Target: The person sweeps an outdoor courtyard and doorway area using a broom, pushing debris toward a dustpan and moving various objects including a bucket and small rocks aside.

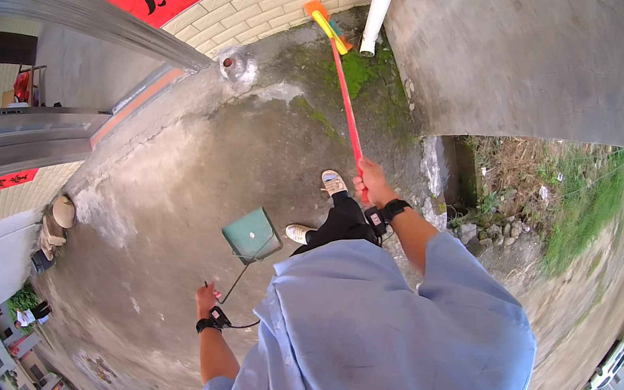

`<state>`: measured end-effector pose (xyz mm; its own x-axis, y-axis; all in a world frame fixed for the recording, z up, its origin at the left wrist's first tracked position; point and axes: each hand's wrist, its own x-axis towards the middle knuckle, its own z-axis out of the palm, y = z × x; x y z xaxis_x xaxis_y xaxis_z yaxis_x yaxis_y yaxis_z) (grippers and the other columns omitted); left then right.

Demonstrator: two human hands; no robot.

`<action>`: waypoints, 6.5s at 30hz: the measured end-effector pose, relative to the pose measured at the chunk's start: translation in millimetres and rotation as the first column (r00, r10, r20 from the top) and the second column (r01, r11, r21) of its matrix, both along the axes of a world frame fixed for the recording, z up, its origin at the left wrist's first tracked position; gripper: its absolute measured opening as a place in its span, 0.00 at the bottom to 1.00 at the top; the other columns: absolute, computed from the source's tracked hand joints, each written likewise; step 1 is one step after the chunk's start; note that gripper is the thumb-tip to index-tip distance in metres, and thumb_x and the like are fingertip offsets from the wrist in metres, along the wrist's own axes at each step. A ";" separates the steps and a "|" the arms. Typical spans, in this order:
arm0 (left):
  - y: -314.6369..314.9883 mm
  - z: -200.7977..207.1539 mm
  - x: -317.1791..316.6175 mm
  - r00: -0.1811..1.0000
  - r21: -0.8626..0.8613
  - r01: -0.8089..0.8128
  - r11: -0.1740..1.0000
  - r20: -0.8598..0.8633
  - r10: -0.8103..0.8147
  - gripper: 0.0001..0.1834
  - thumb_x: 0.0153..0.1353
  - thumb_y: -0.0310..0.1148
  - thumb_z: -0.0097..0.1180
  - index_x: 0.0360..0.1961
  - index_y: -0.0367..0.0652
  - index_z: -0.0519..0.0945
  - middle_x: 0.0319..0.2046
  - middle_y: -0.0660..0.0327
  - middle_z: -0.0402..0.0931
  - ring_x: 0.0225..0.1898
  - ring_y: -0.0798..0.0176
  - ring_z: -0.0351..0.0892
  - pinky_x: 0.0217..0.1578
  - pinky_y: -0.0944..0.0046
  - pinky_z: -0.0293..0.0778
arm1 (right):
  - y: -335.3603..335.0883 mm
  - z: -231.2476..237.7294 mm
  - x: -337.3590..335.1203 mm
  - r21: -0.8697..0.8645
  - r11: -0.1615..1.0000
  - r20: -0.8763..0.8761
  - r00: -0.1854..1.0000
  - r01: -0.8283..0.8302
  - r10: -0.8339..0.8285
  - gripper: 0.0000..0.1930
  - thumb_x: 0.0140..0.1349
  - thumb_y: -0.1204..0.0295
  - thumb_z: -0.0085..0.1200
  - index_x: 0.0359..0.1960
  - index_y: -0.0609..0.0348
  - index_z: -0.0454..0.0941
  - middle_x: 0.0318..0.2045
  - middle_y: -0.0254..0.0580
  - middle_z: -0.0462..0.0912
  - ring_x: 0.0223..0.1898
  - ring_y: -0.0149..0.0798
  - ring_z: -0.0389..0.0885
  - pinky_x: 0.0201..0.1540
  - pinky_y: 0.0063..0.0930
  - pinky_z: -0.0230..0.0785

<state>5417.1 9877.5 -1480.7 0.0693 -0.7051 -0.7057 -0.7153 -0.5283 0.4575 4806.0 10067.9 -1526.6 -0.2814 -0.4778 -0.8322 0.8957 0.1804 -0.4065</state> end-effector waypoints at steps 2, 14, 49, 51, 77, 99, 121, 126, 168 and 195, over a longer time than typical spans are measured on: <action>2.1 6.5 12.3 1.000 0.019 -0.019 1.000 -0.005 0.020 0.18 0.62 0.42 0.54 0.22 0.38 0.72 0.19 0.61 0.72 0.21 0.62 0.78 0.17 0.64 0.70 | 35.2 5.8 3.3 0.037 0.998 -0.073 0.996 -0.046 0.048 0.15 0.70 0.58 0.43 0.55 0.43 0.71 0.14 0.31 0.64 0.10 0.27 0.61 0.11 0.25 0.54; -24.4 10.9 -33.2 0.996 -0.007 0.086 0.996 -0.010 -0.086 0.15 0.60 0.38 0.53 0.25 0.36 0.74 0.20 0.62 0.70 0.22 0.65 0.74 0.27 0.64 0.76 | -5.3 -26.5 -3.6 0.030 0.995 0.032 0.995 0.093 -0.094 0.09 0.70 0.58 0.42 0.44 0.44 0.68 0.15 0.31 0.63 0.10 0.26 0.60 0.12 0.24 0.54; -27.6 1.7 -20.8 0.928 -0.089 0.361 0.928 0.129 -0.349 0.18 0.58 0.40 0.55 0.22 0.32 0.78 0.19 0.58 0.78 0.22 0.66 0.78 0.28 0.64 0.76 | 126.0 8.5 -25.6 -0.057 0.993 0.230 0.967 -0.101 0.112 0.08 0.70 0.56 0.43 0.39 0.41 0.68 0.14 0.28 0.64 0.09 0.25 0.57 0.11 0.23 0.51; -20.7 3.5 -15.0 0.933 -0.086 0.340 0.937 0.158 -0.324 0.19 0.58 0.40 0.55 0.21 0.33 0.78 0.18 0.59 0.77 0.23 0.66 0.78 0.28 0.64 0.75 | 120.2 38.8 -25.3 0.122 0.954 -0.047 0.958 -0.275 0.282 0.10 0.70 0.57 0.42 0.41 0.44 0.71 0.15 0.33 0.67 0.09 0.28 0.61 0.11 0.26 0.54; 66.8 -58.4 86.8 0.965 -0.157 0.190 0.969 0.213 -0.155 0.22 0.60 0.49 0.50 0.25 0.41 0.82 0.24 0.53 0.81 0.26 0.54 0.81 0.30 0.54 0.76 | 69.9 79.8 35.0 0.359 0.654 -0.351 0.554 -0.666 0.755 0.16 0.71 0.59 0.43 0.56 0.44 0.74 0.14 0.25 0.61 0.09 0.22 0.55 0.10 0.19 0.47; 388.4 -123.2 203.9 0.898 -0.189 -0.330 0.925 0.241 0.369 0.24 0.52 0.48 0.58 0.32 0.32 0.83 0.33 0.39 0.80 0.41 0.41 0.81 0.42 0.49 0.75 | 235.7 37.6 140.3 0.360 0.452 -0.001 0.484 -0.816 0.875 0.08 0.71 0.58 0.42 0.33 0.41 0.64 0.15 0.28 0.62 0.11 0.25 0.57 0.12 0.21 0.48; 612.3 -262.9 379.1 0.858 0.197 -0.480 0.855 -0.097 0.504 0.19 0.57 0.41 0.56 0.22 0.33 0.77 0.18 0.57 0.77 0.22 0.62 0.79 0.22 0.62 0.74 | 307.4 -14.5 321.2 0.439 0.426 0.024 0.484 -0.791 0.875 0.08 0.72 0.58 0.40 0.37 0.43 0.67 0.13 0.30 0.63 0.09 0.27 0.56 0.11 0.25 0.50; 634.0 -299.3 399.4 0.937 0.195 -0.343 0.919 0.010 0.348 0.17 0.54 0.43 0.56 0.24 0.37 0.81 0.21 0.56 0.81 0.25 0.59 0.82 0.29 0.60 0.74 | 361.0 2.1 328.8 0.616 0.259 -0.373 0.014 -0.744 0.928 0.15 0.71 0.61 0.43 0.54 0.47 0.76 0.16 0.32 0.69 0.13 0.29 0.67 0.15 0.24 0.57; 1037.0 -217.2 234.3 0.608 0.111 -0.794 0.597 0.141 0.782 0.23 0.50 0.44 0.59 0.42 0.36 0.80 0.40 0.42 0.80 0.45 0.41 0.79 0.46 0.52 0.74 | 141.2 119.9 207.1 0.975 -0.209 0.065 -0.996 0.078 -0.069 0.25 0.66 0.58 0.47 0.23 0.73 0.77 0.21 0.68 0.75 0.28 0.65 0.76 0.31 0.50 0.66; 1287.6 -301.1 179.2 0.504 0.181 -0.860 0.477 0.163 0.848 0.21 0.54 0.39 0.55 0.47 0.41 0.79 0.44 0.43 0.79 0.49 0.41 0.77 0.52 0.49 0.73 | 378.9 -110.4 735.2 0.948 -0.221 0.087 -0.854 0.229 -0.513 0.21 0.62 0.50 0.50 0.42 0.54 0.83 0.40 0.58 0.82 0.47 0.58 0.79 0.48 0.49 0.72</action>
<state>5596.3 11165.1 -1781.8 0.5880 -0.1138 -0.8009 0.1283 -0.9644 0.2312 5541.2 10446.7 -1637.0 0.5192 -0.4406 -0.7323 -0.5338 -0.8364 0.1247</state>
